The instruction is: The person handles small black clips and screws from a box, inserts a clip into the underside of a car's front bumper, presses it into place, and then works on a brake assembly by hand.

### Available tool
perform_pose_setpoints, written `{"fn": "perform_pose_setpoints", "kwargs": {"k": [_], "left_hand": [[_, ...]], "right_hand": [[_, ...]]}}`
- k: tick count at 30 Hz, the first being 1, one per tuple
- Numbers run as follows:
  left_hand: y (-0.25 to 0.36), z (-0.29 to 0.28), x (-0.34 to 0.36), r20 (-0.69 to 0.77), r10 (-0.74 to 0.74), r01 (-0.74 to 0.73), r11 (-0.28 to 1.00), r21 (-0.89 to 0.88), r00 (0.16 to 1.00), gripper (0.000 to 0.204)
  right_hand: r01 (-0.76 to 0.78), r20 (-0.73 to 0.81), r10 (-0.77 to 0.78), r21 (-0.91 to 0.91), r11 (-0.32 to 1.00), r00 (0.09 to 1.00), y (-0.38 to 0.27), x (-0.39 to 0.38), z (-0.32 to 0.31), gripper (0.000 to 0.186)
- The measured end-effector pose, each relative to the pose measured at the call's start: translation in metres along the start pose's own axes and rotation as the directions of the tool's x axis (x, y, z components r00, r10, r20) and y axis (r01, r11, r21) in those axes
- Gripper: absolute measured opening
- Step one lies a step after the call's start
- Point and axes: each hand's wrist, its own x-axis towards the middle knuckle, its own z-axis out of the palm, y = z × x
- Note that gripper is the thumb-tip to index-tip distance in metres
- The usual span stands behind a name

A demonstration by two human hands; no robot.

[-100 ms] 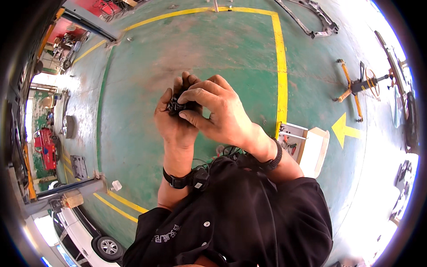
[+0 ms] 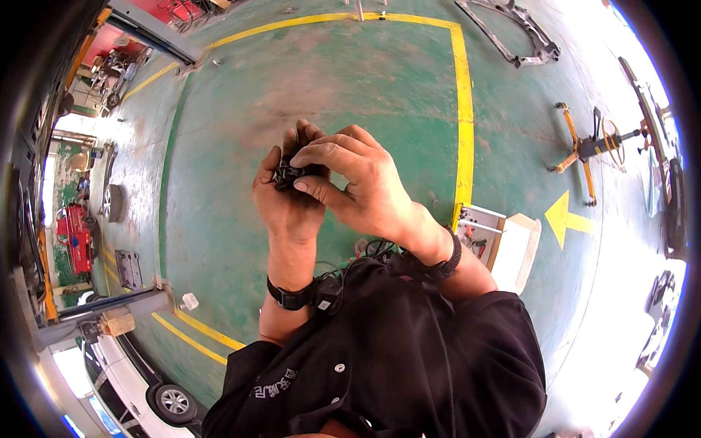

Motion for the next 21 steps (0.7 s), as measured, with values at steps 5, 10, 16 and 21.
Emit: {"fn": "perform_pose_setpoints", "kwargs": {"k": [5,10,16,21], "left_hand": [[0.014,-0.021,-0.008,0.003,0.009,-0.009,1.000,0.019,1.000,0.029],[0.013,-0.007,-0.018,-0.246,0.153,-0.112,0.978,0.175,0.957,0.021],[0.024,-0.006,-0.033,-0.395,0.097,0.047,0.939,0.341,0.914,0.034],[0.021,-0.017,-0.052,-0.362,0.146,0.112,0.788,0.605,0.921,0.042]], "right_hand": [[-0.253,0.073,0.249,0.475,0.843,0.966,0.000,0.001,0.004,0.024],[-0.384,0.223,0.329,0.708,0.592,0.918,0.002,0.004,0.007,0.020],[-0.470,0.273,0.384,0.561,0.681,0.882,0.000,0.013,0.012,0.018],[-0.402,0.292,0.300,0.413,0.817,0.908,0.008,0.007,0.020,0.020]]}}
